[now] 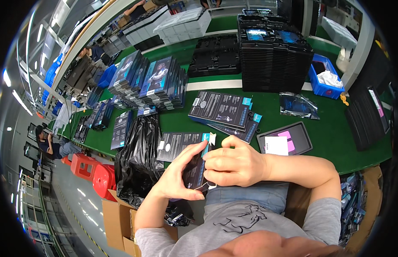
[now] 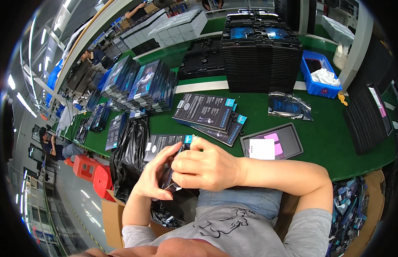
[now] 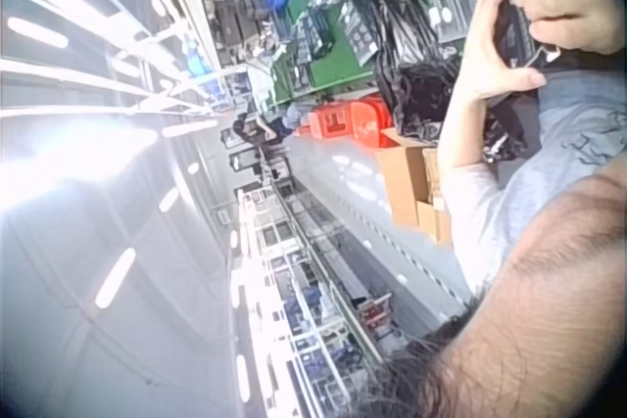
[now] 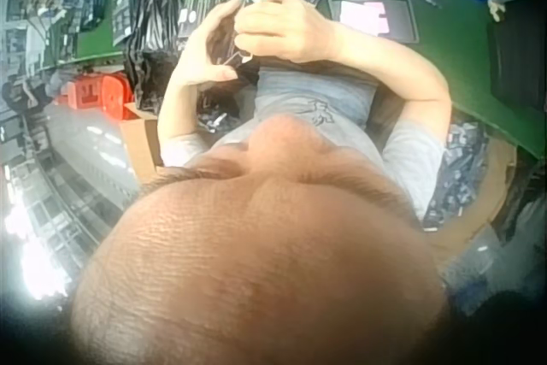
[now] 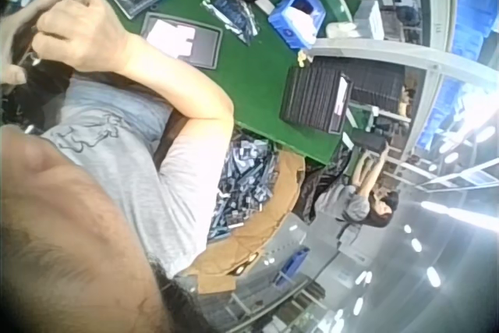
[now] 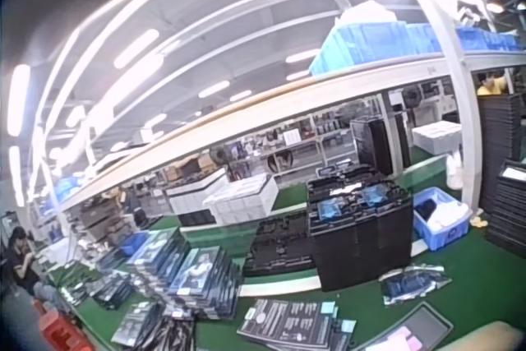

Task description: The person unpacks small electronic components from retail boxes and places them into a black plastic tray. They handle the boxes and components by hand, opening the packaging and transferring the items one by one. The workspace is a green table in a warehouse setting with stacks of similar boxes nearby.

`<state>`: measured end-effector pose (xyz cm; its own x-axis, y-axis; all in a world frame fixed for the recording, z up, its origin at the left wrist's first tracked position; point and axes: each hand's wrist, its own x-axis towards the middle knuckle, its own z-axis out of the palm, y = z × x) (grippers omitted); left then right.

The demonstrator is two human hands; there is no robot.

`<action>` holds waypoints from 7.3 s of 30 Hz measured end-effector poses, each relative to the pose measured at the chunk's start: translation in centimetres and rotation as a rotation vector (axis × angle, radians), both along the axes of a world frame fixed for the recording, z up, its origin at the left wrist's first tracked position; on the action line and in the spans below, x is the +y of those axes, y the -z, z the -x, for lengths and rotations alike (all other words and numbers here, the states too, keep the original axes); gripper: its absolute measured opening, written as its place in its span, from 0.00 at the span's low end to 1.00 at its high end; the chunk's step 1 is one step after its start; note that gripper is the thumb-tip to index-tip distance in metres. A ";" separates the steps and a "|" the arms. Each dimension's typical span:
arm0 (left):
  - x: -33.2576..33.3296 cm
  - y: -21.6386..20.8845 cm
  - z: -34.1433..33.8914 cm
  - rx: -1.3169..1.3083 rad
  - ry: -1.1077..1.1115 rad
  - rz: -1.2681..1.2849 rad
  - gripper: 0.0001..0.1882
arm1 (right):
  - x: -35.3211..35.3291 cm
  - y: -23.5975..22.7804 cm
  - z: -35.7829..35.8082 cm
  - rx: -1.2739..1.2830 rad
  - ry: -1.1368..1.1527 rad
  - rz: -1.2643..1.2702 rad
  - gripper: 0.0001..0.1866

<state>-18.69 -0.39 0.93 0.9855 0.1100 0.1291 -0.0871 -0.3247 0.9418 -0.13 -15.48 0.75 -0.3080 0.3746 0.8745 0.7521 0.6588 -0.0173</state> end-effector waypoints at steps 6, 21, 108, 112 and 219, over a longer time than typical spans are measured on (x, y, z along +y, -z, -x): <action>0.5 -2.3 0.7 0.093 0.114 -0.486 0.63 | 0.9 0.8 -0.3 -0.136 -0.198 0.094 0.08; 1.1 -2.8 0.6 0.114 0.060 -0.457 0.62 | 0.6 0.7 -1.4 -0.204 -0.088 0.007 0.09; 1.4 -0.5 -5.3 -0.075 -0.491 -1.185 0.61 | -12.4 3.0 -22.8 1.363 0.774 0.632 0.08; 0.6 -0.8 -5.5 -0.056 -0.379 -1.178 0.61 | -11.6 4.2 -20.8 0.244 1.434 0.388 0.10; -0.7 -5.9 -3.9 0.138 -0.070 -0.347 0.68 | -2.1 2.8 -3.4 0.241 0.035 -0.016 0.27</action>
